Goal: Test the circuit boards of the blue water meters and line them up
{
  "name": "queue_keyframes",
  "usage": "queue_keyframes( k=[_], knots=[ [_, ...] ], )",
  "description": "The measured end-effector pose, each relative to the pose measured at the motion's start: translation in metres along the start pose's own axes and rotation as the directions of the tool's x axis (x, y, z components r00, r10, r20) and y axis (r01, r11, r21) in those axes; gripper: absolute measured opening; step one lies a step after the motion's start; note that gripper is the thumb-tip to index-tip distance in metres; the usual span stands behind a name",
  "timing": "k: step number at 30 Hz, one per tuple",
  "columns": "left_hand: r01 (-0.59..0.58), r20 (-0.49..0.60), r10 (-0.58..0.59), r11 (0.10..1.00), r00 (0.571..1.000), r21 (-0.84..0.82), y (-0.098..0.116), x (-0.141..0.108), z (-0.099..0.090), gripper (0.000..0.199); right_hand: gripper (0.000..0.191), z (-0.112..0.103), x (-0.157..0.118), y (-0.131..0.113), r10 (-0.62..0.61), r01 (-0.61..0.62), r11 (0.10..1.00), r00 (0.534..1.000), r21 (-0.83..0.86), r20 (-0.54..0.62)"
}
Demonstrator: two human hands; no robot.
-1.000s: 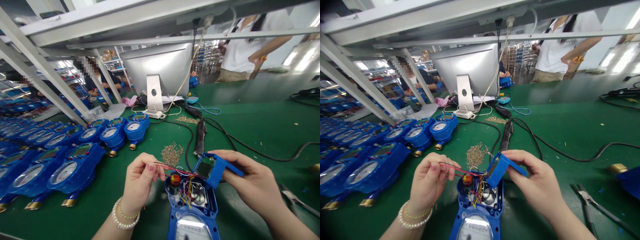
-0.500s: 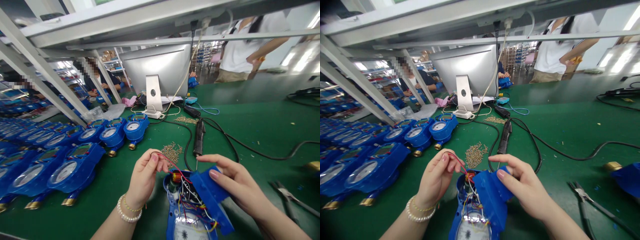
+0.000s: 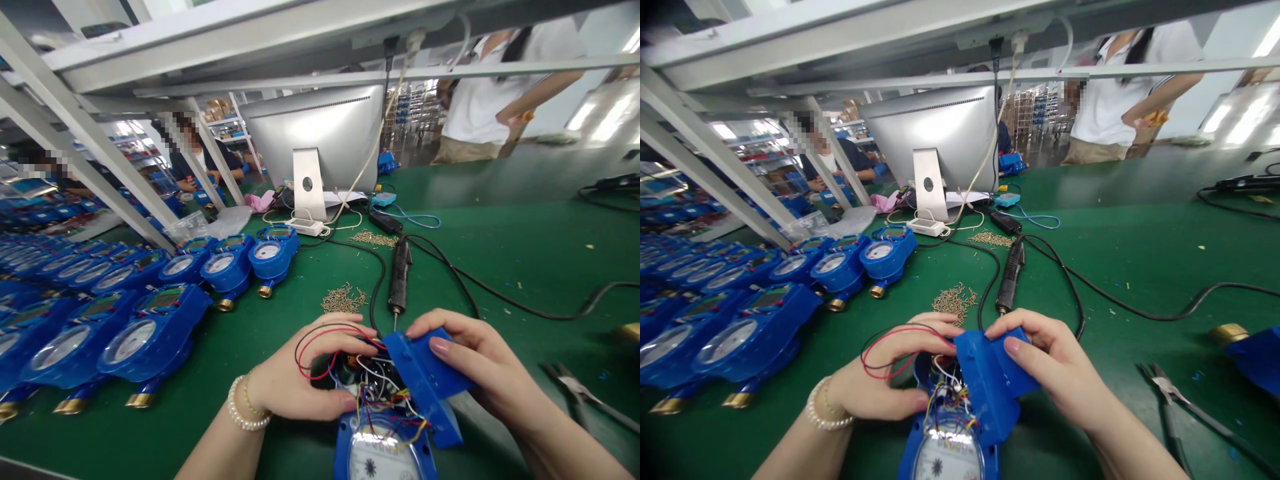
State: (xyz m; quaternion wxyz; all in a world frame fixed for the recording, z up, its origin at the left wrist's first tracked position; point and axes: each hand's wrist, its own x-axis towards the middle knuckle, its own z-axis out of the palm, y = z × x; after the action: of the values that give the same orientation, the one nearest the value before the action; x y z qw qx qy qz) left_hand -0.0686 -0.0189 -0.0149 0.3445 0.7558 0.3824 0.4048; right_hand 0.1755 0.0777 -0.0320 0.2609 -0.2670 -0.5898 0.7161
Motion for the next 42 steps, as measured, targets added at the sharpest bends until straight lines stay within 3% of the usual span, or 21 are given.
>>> queue_keyframes(
  k=[6, 10, 14, 17, 24, 30, 33, 34, 35, 36, 37, 38, 39, 40, 42],
  knots=[
    [0.210, -0.045, -0.211, 0.977, 0.977, -0.025, 0.000, -0.001, -0.007, 0.006, 0.026, -0.001, -0.001, 0.002, 0.004, -0.004, 1.000, 1.000, 0.012, 0.020],
    [0.263, -0.033, -0.269, 0.957, 0.963, -0.122, -0.003, -0.002, -0.002, 0.016, 0.025, -0.001, -0.001, 0.003, 0.000, 0.000, 1.000, 1.000, 0.011, 0.014],
    [0.336, 0.076, -0.328, 0.918, 0.942, -0.212, -0.004, 0.000, 0.002, 0.049, 0.025, -0.001, 0.000, 0.003, -0.004, 0.004, 1.000, 1.000, 0.007, 0.008],
    [0.357, 0.136, -0.334, 0.907, 0.933, -0.224, -0.004, 0.002, 0.000, 0.040, 0.026, -0.001, 0.001, 0.002, -0.004, 0.004, 1.000, 1.000, -0.003, 0.005],
    [0.299, 0.113, -0.280, 0.926, 0.953, -0.228, -0.008, 0.005, 0.004, 0.034, 0.025, -0.001, -0.002, 0.001, -0.022, 0.022, 1.000, 1.000, -0.003, 0.003],
    [0.321, 0.129, -0.300, 0.923, 0.945, -0.212, -0.006, -0.001, -0.003, 0.050, 0.028, -0.005, -0.001, -0.002, -0.003, 0.003, 1.000, 0.999, 0.014, 0.032],
    [0.355, 0.026, -0.358, 0.910, 0.933, -0.214, 0.004, -0.015, -0.016, 0.054, 0.031, -0.008, 0.000, -0.003, -0.013, 0.012, 1.000, 0.999, 0.012, 0.039],
    [0.348, -0.146, -0.388, 0.907, 0.910, -0.239, 0.009, -0.021, -0.018, 0.043, 0.032, -0.008, 0.000, -0.003, -0.013, 0.013, 1.000, 0.999, 0.012, 0.039],
    [0.242, -0.386, -0.331, 0.934, 0.861, -0.261, 0.015, -0.028, -0.018, 0.030, 0.033, -0.008, 0.000, -0.003, -0.013, 0.013, 1.000, 0.999, 0.012, 0.042],
    [0.078, -0.633, -0.217, 0.968, 0.743, -0.240, 0.021, -0.034, -0.016, 0.016, 0.034, -0.008, 0.000, -0.004, -0.015, 0.015, 1.000, 0.999, 0.011, 0.046],
    [-0.061, -0.809, -0.093, 0.986, 0.580, -0.157, 0.028, -0.039, -0.012, 0.009, 0.035, -0.008, -0.001, -0.004, -0.019, 0.019, 1.000, 0.998, 0.010, 0.053],
    [-0.098, -0.887, -0.004, 0.994, 0.461, -0.055, 0.034, -0.044, -0.004, 0.008, 0.036, -0.007, -0.001, -0.005, -0.026, 0.025, 1.000, 0.998, 0.009, 0.062],
    [-0.095, -0.911, 0.104, 0.993, 0.400, 0.072, 0.040, -0.047, 0.006, 0.009, 0.036, -0.006, -0.002, -0.005, -0.034, 0.034, 0.999, 0.997, 0.009, 0.069],
    [-0.117, -0.862, 0.277, 0.961, 0.425, 0.251, 0.045, -0.049, 0.018, 0.014, 0.036, -0.005, -0.003, -0.006, -0.047, 0.047, 0.999, 0.996, 0.007, 0.074],
    [-0.072, -0.658, 0.423, 0.869, 0.623, 0.490, 0.052, -0.045, 0.048, 0.016, 0.036, -0.003, -0.005, -0.009, -0.079, 0.080, 0.997, 0.993, -0.009, 0.086]
  ],
)
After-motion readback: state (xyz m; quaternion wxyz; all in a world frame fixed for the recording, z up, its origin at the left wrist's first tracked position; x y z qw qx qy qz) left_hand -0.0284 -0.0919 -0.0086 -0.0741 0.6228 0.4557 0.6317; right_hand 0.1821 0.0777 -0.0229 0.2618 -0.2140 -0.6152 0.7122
